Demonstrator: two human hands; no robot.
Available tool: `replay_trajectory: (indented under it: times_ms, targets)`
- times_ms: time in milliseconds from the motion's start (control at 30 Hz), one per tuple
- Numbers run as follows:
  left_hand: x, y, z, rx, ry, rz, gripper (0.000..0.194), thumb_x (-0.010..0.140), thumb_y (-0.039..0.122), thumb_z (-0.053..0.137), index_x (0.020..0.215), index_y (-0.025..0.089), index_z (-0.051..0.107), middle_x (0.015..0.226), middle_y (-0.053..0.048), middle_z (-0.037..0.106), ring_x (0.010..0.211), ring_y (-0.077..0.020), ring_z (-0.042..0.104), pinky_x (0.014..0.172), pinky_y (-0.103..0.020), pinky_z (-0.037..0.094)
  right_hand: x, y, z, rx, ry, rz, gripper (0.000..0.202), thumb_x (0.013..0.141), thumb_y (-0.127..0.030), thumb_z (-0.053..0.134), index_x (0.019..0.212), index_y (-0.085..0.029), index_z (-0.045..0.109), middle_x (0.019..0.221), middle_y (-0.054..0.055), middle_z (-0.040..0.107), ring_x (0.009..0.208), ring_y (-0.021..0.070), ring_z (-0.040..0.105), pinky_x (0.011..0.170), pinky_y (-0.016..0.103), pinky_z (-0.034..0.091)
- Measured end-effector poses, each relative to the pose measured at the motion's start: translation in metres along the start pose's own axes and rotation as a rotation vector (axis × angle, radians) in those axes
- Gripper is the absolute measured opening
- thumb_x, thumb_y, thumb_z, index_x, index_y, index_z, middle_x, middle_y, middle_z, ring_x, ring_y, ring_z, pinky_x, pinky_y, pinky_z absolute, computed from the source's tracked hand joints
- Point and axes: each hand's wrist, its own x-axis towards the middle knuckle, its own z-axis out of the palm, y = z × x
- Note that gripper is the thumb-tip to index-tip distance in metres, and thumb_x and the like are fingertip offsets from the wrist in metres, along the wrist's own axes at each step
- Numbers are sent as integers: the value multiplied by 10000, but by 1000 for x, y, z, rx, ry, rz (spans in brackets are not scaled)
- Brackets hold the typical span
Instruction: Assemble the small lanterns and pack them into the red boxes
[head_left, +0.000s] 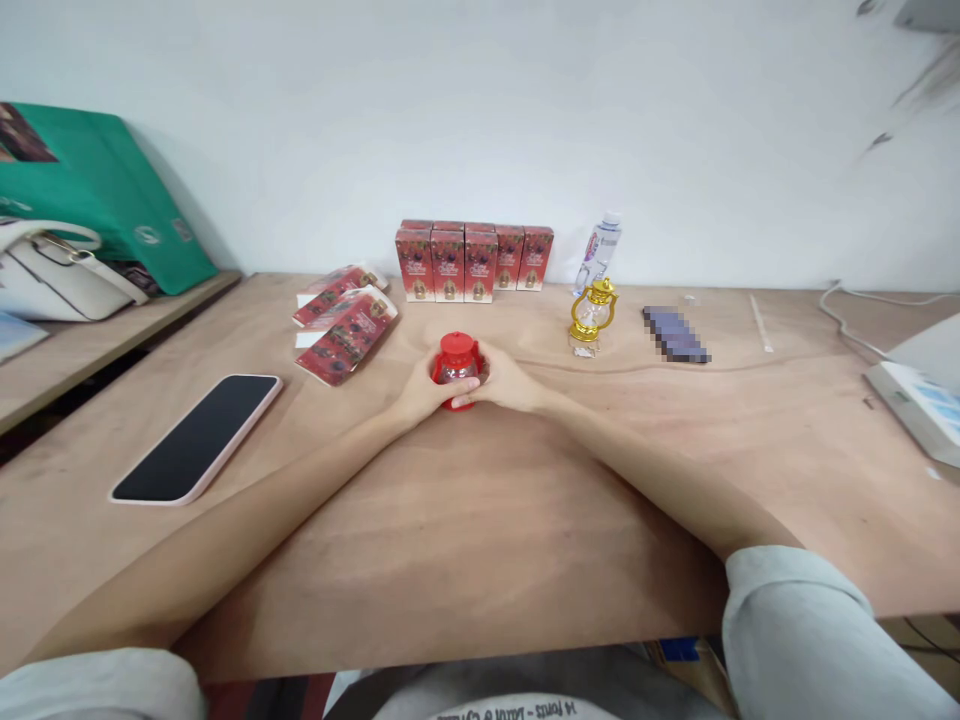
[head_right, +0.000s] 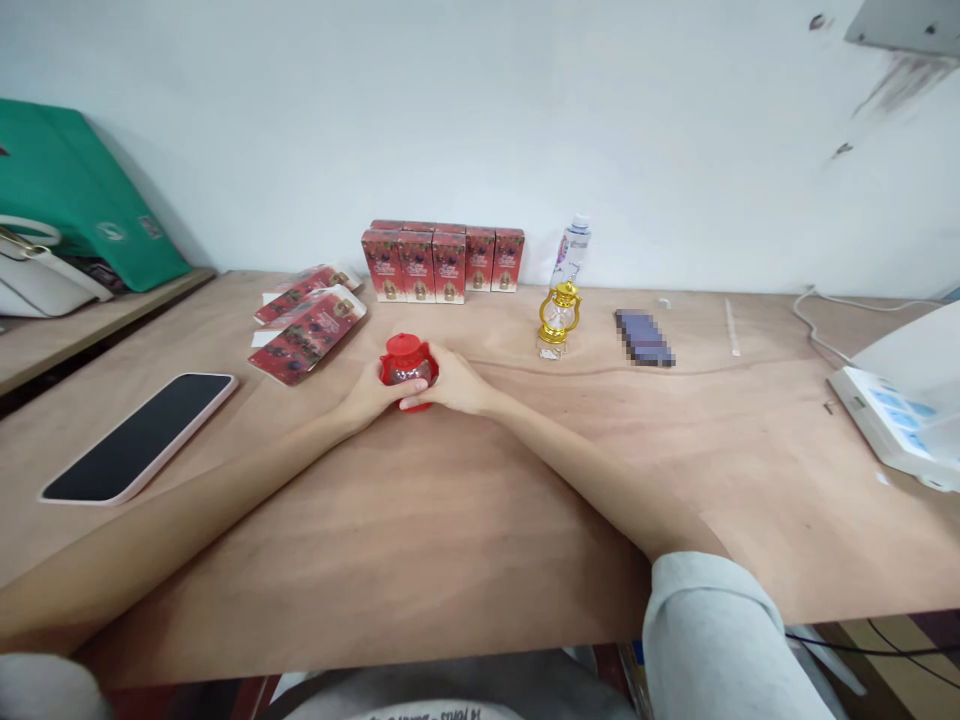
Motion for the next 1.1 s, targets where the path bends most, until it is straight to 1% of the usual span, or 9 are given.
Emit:
replay_trajectory:
  times_ms: [133,167,233,300,367,533,733,867,1100]
  targets:
    - [0,0,-1,16,13,-12,649,524,378,835,1077,122,611,1175,-135,671,1121,-315,610,1008,-478,458,0,-2,-22,61,-219,-23,640,579,-213,812,1159,-158,547,1214,117,645,1095,222,625,956,370,489]
    - [0,-1,-2,7,28,-26,662,520,383,837,1082,115,611,1175,-140,671,1121,-316,610,1014,-481,453,0,-1,-28,66,-213,-24,537,638,-216,767,1129,-154,559,1179,112,661,1060,207,640,947,365,491]
    - [0,-2,-3,-20,43,-62,693,525,398,836,1104,95,603,1178,-159,666,1121,-313,613,1022,-475,448,1,2,-39,-15,-116,-23,311,747,-209,659,1042,-143,590,1114,108,684,1007,183,654,938,362,486]
    - [0,-3,-3,-38,35,-84,715,544,408,830,1135,85,588,1190,-170,660,1123,-305,615,1028,-461,447,2,6,-46,-214,-13,-17,173,801,-208,603,961,-142,621,1062,100,697,976,176,652,927,364,478]
    - [-1,-3,-3,-26,19,-95,704,545,406,833,1127,95,589,1188,-164,663,1122,-301,617,1027,-456,447,1,10,-48,-454,5,-31,131,808,-232,628,902,-143,645,1011,91,702,957,183,639,910,360,469]
    - [-1,-3,-3,26,1,-108,633,523,401,844,1028,107,603,1139,-155,680,1080,-302,634,1002,-463,459,0,9,-43,-875,-146,-124,117,859,-200,605,829,-96,649,921,118,679,921,183,603,861,297,440]
    - [0,-4,-3,26,-11,-78,616,532,394,838,1033,128,596,1141,-136,678,1081,-295,631,979,-452,472,-3,-2,-32,-1305,-242,-86,284,949,-211,431,1082,-22,597,1100,204,636,1051,250,592,915,348,422]
    - [0,-1,-3,22,-23,-59,607,532,385,835,1027,128,597,1156,-138,671,1097,-295,622,971,-445,476,-4,-7,-24,-1374,-254,-44,335,935,-133,377,1159,28,567,1152,254,614,1103,313,585,949,410,416]
    - [-1,1,-3,28,-21,-60,570,532,405,832,981,133,609,1106,-126,693,1062,-296,637,968,-446,478,-4,-8,-26,-1431,-248,7,322,956,-141,350,1168,-10,554,1169,241,617,1080,284,604,915,365,450]
